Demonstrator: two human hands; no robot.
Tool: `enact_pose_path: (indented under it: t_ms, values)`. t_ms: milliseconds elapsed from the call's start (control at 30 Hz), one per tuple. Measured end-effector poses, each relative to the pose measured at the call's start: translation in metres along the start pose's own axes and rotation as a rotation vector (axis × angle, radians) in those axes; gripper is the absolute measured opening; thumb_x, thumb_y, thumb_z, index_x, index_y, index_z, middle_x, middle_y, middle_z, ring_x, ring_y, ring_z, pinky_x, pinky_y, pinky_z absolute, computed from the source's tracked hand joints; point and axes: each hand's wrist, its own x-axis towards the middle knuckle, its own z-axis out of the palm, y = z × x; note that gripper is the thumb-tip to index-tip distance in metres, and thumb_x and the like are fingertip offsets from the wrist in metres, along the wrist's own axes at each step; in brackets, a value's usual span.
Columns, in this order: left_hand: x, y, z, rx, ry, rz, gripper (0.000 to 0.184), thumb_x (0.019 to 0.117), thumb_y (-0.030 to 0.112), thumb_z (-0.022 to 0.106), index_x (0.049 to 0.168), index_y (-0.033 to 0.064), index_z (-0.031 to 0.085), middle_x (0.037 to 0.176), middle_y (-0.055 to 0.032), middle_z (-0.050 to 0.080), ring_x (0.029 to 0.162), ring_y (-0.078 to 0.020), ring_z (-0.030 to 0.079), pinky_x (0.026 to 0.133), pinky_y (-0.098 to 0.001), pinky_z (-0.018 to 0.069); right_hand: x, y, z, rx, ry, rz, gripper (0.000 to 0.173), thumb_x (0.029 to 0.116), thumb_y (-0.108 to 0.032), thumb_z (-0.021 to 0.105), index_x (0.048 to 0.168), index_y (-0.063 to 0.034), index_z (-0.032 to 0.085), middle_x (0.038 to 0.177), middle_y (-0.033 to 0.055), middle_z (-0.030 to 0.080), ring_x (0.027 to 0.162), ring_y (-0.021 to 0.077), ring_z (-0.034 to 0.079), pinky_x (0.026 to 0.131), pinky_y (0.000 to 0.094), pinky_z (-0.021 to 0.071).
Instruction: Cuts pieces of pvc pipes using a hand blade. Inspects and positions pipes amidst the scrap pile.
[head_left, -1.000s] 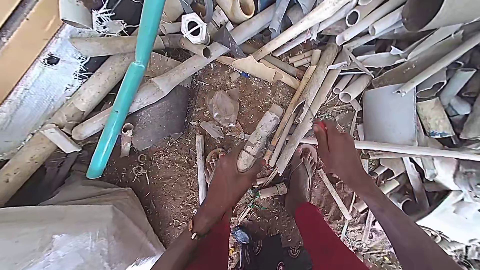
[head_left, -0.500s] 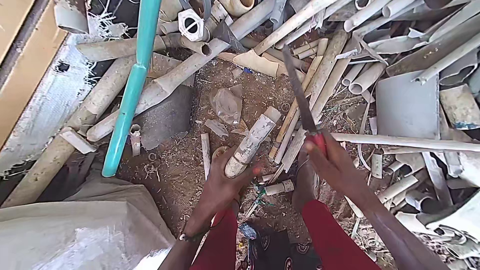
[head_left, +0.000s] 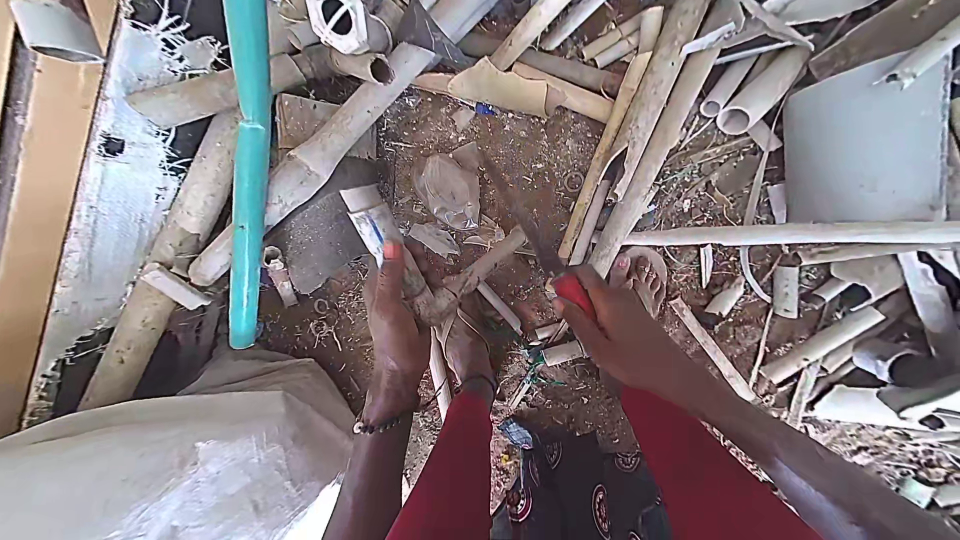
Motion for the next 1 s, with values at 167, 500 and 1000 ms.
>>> enact_pose_path:
  t_ms: [167,500,1000]
  values:
    - [0.008,0.010,0.020,-0.254,0.296,-0.137,0.044,0.1115,0.046,0.027,0.094,0.0178,0.057,0.074,0.0036,0.059,0.063,-0.0078,0.059,0.063,-0.0255,0.0543,-0.022,-0.033,0.022,-0.133,-0.108,-0.258,0.047,0.1080,-0.027,0.045,0.148,-0.0030,0.044,0.083,0.0106,0.066,0.070,0.0256,0.066,0.063,0.0415,0.0564]
    - [0.005,-0.001,0.032,-0.371,0.476,-0.164,0.041,0.1099,0.052,0.028,0.094,0.0204,0.050,0.071,0.0047,0.051,0.060,-0.0076,0.054,0.061,-0.0255,0.0523,0.009,-0.009,0.009,-0.254,-0.174,-0.037,0.043,0.1108,-0.028,0.041,0.146,-0.0040,0.044,0.084,0.0168,0.066,0.078,0.0360,0.068,0.072,0.0528,0.0553]
    - [-0.004,-0.033,0.004,-0.489,0.527,-0.329,0.042,0.1102,0.052,0.024,0.095,0.0202,0.047,0.072,0.0025,0.049,0.064,-0.0110,0.054,0.068,-0.0325,0.0543,0.045,0.010,0.040,-0.540,-0.273,0.135,0.041,0.1093,-0.017,0.043,0.149,-0.0058,0.036,0.103,0.0247,0.067,0.096,0.0461,0.069,0.080,0.0593,0.0549]
